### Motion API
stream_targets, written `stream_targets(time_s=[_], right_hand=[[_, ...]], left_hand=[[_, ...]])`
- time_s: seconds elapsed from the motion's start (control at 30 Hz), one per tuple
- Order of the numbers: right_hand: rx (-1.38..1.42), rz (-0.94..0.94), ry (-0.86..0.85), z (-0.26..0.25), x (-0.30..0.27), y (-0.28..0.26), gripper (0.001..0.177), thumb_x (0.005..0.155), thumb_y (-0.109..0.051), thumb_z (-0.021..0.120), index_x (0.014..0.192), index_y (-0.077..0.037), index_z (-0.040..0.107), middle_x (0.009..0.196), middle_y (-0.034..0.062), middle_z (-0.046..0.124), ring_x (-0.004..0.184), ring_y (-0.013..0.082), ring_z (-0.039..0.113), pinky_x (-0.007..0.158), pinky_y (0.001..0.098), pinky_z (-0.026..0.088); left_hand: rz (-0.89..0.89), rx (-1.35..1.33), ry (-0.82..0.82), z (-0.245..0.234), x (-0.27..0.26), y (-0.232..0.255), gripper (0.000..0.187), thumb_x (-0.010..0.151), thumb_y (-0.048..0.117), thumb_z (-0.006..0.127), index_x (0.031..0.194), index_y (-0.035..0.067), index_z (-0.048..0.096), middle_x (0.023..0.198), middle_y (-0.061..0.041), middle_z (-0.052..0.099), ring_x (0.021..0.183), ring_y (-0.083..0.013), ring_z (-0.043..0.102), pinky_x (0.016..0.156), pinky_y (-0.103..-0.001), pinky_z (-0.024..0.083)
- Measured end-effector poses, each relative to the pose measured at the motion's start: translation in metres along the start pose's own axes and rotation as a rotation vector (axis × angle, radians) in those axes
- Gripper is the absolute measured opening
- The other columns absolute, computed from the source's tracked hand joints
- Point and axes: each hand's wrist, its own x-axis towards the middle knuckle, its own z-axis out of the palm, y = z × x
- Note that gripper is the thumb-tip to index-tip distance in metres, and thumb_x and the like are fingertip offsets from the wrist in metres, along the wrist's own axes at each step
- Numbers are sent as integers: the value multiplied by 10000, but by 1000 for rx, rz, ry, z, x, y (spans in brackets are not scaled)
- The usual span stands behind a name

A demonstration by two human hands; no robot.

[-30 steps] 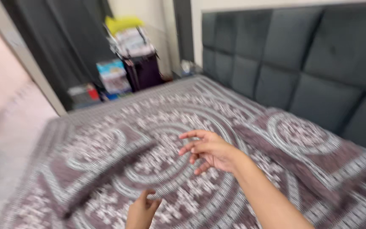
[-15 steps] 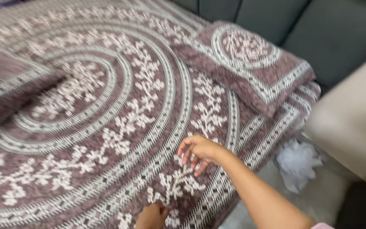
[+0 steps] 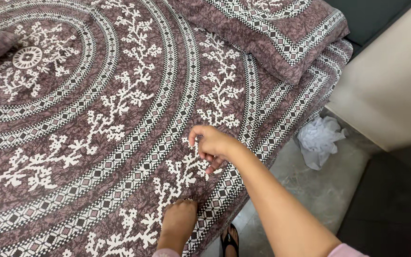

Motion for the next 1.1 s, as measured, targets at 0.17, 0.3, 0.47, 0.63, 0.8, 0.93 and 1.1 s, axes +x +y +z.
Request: stream_targets(time_s=[0.17,0.3,0.47,0.63,0.8,0.93,1.1], right_hand=[[-218,0,145,-8,-2,-16,377,881,92,458,1110,-196,545,823,26,570,627,196,548,485,390,598],[-555,-302,524,-18,4,-8,263,849,15,554,1037,-166,589,877,32,666,756,258,651,553,423,504],[-447,-220,692,-37,10,0,147,875,-60,560,885,-156,671,756,60,680,711,282,704,537,377,478],[57,-132,453,-46,-26,-4,267,852,60,475,905,-108,676,662,60,581,471,192,499,405,363,415],[196,-170,134,-32,-75,-34,319,912,75,477,1104,-70,686,692,82,657,440,97,559,481,337,645],[-30,-280,-2,-15,-83,-80,451,982,-16,339,1269,-88,679,688,138,692,390,160,607,420,360,586],[-166,-431,-177,-14,-125,-170,499,927,42,315,1312,-62,614,798,131,696,434,190,653,415,373,617]], left_hand=[[-173,-287,-135,-5,-1,5,191,993,223,586,1071,69,667,1080,-118,725,999,-232,746,928,-372,605],[-223,-331,-109,-7,-10,16,233,1025,276,564,1087,75,663,1078,-146,715,1003,-279,732,931,-415,595],[-110,-52,-89,-2,-1,36,568,931,543,625,1176,30,643,1167,-168,690,1158,-279,660,1009,-486,519],[-111,-52,-140,-8,-10,51,211,976,193,575,1137,117,689,1147,-89,715,1264,-257,565,1132,-557,376],[5,-104,-91,-10,-29,56,184,986,209,577,1035,131,737,1102,-105,718,1244,-275,555,1113,-602,343],[20,-64,-215,24,-17,54,248,1046,238,527,1050,120,745,1040,-123,751,992,-266,723,954,-468,534],[-248,-765,117,0,5,-27,394,855,348,778,1206,183,712,1048,-64,783,940,-177,713,850,-299,536]])
